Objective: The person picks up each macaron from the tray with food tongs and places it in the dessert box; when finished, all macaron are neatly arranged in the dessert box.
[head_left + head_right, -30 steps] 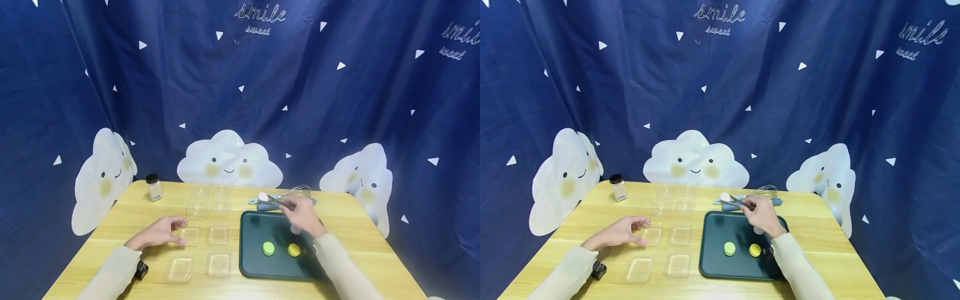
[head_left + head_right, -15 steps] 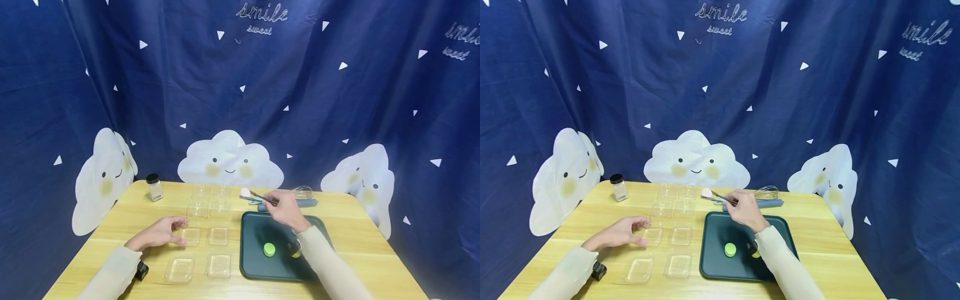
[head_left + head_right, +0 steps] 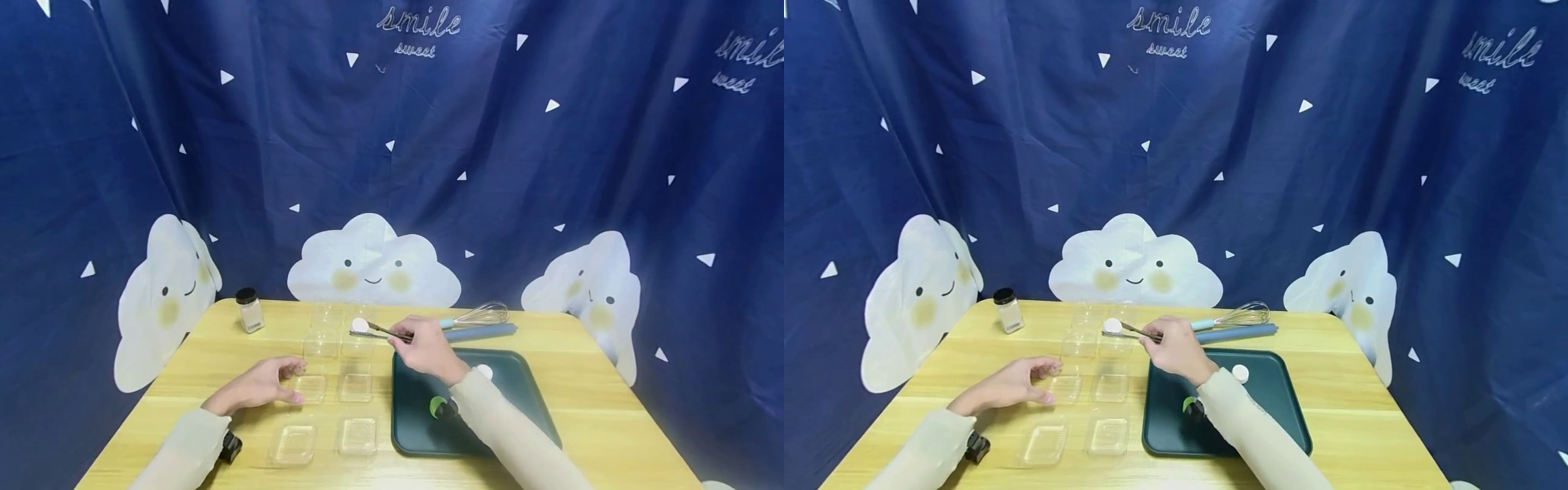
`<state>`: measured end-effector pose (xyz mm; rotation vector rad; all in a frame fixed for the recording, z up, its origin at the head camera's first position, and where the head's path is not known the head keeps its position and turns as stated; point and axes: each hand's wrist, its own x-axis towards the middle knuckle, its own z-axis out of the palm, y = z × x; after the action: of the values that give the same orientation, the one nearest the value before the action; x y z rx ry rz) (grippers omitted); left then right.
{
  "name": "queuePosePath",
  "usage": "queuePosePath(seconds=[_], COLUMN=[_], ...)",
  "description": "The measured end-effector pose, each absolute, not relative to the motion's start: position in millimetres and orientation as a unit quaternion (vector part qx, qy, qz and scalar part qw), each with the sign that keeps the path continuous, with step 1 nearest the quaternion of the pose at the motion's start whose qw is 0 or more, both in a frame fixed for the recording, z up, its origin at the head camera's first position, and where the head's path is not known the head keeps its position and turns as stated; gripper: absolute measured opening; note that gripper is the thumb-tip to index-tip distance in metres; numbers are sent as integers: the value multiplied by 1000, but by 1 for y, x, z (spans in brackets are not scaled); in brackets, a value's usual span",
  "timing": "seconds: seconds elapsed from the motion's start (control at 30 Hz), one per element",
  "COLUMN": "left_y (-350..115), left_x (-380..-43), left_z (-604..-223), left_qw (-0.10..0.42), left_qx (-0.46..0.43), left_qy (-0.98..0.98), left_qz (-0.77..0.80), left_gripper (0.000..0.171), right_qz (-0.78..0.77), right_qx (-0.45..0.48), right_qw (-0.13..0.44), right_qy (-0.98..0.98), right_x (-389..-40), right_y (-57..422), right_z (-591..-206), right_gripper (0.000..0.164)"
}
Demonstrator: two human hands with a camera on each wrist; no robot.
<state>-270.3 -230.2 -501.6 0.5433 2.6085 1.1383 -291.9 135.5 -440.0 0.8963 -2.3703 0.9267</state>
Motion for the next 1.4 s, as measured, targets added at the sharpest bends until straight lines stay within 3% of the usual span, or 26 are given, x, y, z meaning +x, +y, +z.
queuePosePath(seconds=[0.2, 0.5, 0.9, 1.13, 1.4], left_y=[-232, -229, -226, -227, -228], left_x=[-271, -270, -269, -270, -270], left_z=[-501, -501, -498, -498, -499], left_qw=[120, 123, 115, 117, 117], left_qx=[194, 184, 178, 168, 181], left_qy=[895, 894, 903, 902, 900], left_qz=[383, 389, 374, 380, 378], left_gripper=[81, 81, 72, 83, 84], right_qz=[294, 248, 220, 183, 127], right_qx=[346, 364, 374, 397, 396], right_qw=[236, 147, 104, 102, 93], right_qy=[-859, -886, -895, -894, -905], right_x=[-288, -283, -277, -274, -275], right_y=[109, 71, 51, 43, 37], right_z=[-441, -442, -450, -454, -460], right_gripper=[6, 8, 9, 9, 7])
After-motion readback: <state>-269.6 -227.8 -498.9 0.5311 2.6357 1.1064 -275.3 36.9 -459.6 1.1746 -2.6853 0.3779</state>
